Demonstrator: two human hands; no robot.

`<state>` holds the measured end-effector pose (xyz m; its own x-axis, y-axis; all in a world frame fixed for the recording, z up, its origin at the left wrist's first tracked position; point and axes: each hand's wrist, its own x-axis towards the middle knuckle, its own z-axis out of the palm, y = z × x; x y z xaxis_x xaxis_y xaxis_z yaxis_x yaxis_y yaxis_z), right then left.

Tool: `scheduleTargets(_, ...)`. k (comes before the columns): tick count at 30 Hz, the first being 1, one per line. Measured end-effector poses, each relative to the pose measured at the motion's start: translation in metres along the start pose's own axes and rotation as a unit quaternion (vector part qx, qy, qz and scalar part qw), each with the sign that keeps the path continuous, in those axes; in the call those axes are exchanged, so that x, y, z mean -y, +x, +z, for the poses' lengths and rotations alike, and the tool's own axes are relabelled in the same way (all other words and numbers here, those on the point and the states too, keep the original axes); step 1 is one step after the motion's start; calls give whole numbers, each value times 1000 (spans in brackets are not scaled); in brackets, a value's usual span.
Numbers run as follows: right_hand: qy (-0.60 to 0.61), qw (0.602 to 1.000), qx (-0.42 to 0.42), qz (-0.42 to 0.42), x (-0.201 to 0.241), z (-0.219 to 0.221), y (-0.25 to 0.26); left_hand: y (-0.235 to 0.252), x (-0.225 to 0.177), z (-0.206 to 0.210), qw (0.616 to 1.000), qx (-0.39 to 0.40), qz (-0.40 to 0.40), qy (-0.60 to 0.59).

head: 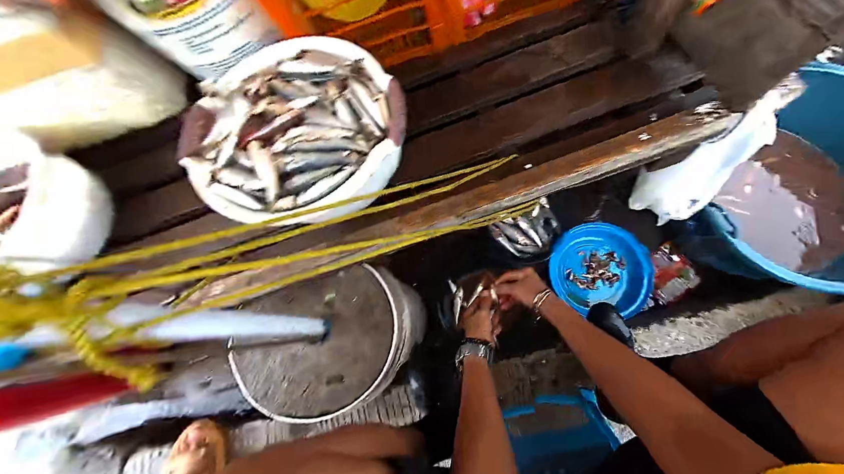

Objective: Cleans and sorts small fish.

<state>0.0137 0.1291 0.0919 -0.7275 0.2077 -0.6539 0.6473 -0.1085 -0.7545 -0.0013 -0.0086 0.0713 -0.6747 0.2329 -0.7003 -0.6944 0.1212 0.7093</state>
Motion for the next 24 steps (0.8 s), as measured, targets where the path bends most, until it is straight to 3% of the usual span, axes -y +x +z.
scheduleTargets(4, -37, 999, 18, -4, 9, 1, -5, -9, -7, -7, 997, 33, -28, -63)
scheduleTargets(8, -260, 963, 5, -71, 17, 1, -3, -10, -10, -7, 997, 43, -30, -64)
scheduleTargets(11, -319, 945, -11, -78, 18, 7, -1, -7, -7, -4, 1000, 18, -8, -8)
scheduleTargets(14, -261, 965, -14, -20, 15, 13, -2, -3, -6, -1, 995, -7, 28, 97)
scheduleTargets(18, -125, 991, -48, 27, 6, 11, 2, -3, -5, 0, 972, 20, 59, 225)
scheduleTargets(24, -16, 995, -36, 93, 13, 2, 0, -3, -15, -2, 954, 97, 44, 281)
